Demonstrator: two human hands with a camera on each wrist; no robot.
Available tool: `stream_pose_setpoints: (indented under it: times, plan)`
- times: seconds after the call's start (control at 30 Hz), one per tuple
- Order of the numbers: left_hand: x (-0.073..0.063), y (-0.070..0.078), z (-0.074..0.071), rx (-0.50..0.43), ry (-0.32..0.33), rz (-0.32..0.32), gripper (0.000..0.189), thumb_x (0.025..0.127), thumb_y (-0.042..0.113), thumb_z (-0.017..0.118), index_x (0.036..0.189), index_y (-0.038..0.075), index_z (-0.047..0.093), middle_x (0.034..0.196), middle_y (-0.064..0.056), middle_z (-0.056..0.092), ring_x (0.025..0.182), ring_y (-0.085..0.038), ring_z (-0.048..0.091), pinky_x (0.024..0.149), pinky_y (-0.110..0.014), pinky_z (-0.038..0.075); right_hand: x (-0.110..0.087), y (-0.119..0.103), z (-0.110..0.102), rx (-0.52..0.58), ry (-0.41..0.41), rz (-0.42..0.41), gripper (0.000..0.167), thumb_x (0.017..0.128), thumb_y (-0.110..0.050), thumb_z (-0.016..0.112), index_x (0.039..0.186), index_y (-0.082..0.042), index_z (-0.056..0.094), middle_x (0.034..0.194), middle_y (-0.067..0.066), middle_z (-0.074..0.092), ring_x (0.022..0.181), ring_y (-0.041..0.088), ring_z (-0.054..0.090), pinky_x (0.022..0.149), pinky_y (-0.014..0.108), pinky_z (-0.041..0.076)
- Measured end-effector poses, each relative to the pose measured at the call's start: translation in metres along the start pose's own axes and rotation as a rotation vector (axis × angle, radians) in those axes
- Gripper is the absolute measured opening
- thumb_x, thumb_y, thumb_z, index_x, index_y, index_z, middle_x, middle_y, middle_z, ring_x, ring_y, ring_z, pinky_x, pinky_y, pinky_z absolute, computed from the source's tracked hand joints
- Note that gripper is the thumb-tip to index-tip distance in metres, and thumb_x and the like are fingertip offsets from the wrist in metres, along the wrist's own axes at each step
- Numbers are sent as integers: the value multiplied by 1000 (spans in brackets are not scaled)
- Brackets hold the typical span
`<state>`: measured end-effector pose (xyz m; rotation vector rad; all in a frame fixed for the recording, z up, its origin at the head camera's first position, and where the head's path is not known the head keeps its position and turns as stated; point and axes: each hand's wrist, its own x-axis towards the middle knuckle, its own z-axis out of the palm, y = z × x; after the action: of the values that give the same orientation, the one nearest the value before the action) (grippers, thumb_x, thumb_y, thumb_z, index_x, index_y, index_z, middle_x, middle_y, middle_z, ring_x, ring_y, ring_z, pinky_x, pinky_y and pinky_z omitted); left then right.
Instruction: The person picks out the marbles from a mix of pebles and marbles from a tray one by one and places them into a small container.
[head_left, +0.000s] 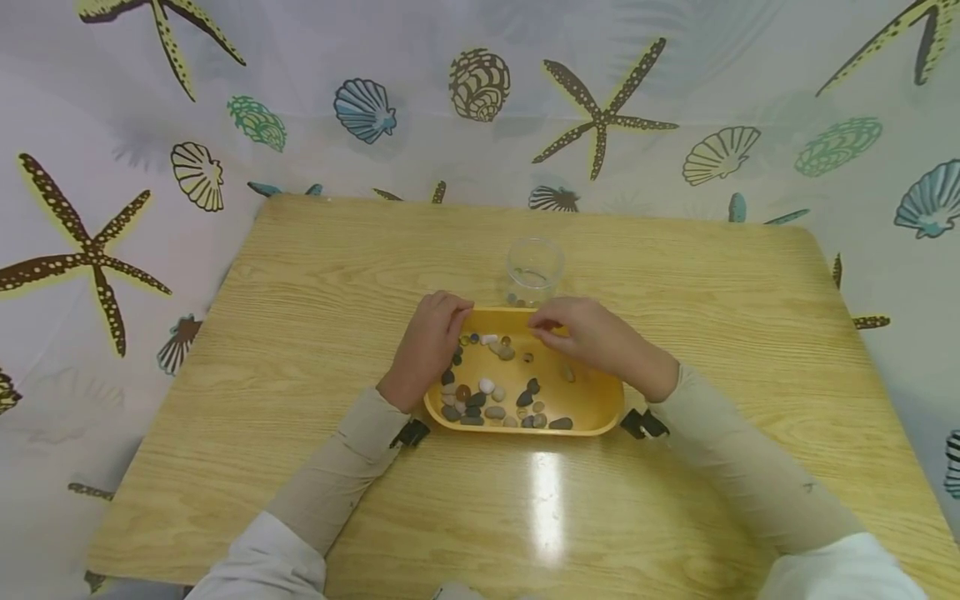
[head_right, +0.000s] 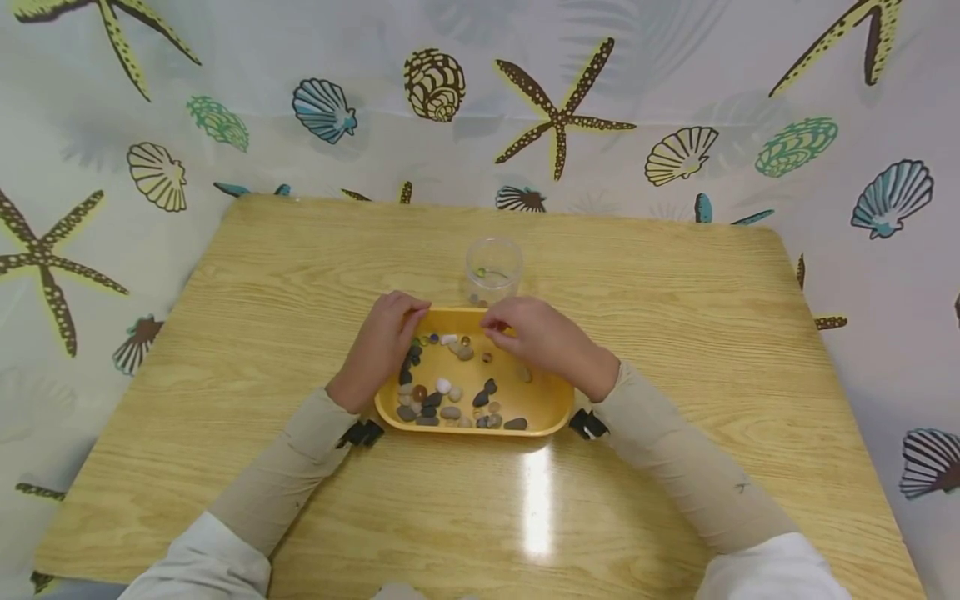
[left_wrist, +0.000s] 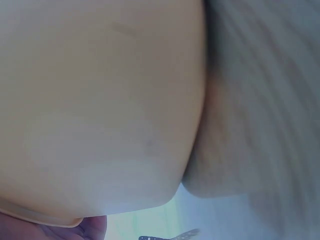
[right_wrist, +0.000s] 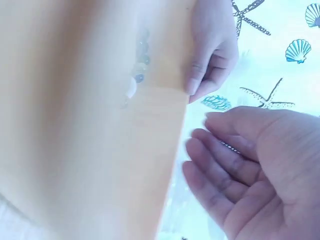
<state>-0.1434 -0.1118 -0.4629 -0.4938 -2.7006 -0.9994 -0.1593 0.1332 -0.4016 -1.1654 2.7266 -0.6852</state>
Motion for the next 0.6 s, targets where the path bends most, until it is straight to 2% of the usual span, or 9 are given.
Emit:
stream_pose_setpoints:
  times: [0.33, 0.6]
  plan:
    - [-1, -2, 0, -5, 10, 8, 20, 97, 19, 51, 109, 8, 63, 100, 0, 57, 90, -14, 48, 76, -27, 44, 11, -14, -7, -56, -255, -1, 20, 89, -13, 63, 107, -6, 68, 105, 8, 66, 96, 22, 61, 82, 37, 50]
    - [-3, -5, 1, -19, 8, 16, 19, 97, 17, 52, 109, 7, 63, 101, 0, 57, 90, -14, 48, 77, -28, 44, 21, -18, 1, -94, -267, -8, 22, 88, -12, 64, 109, -6, 68, 103, 7, 66, 92, 19, 62, 80, 34, 50]
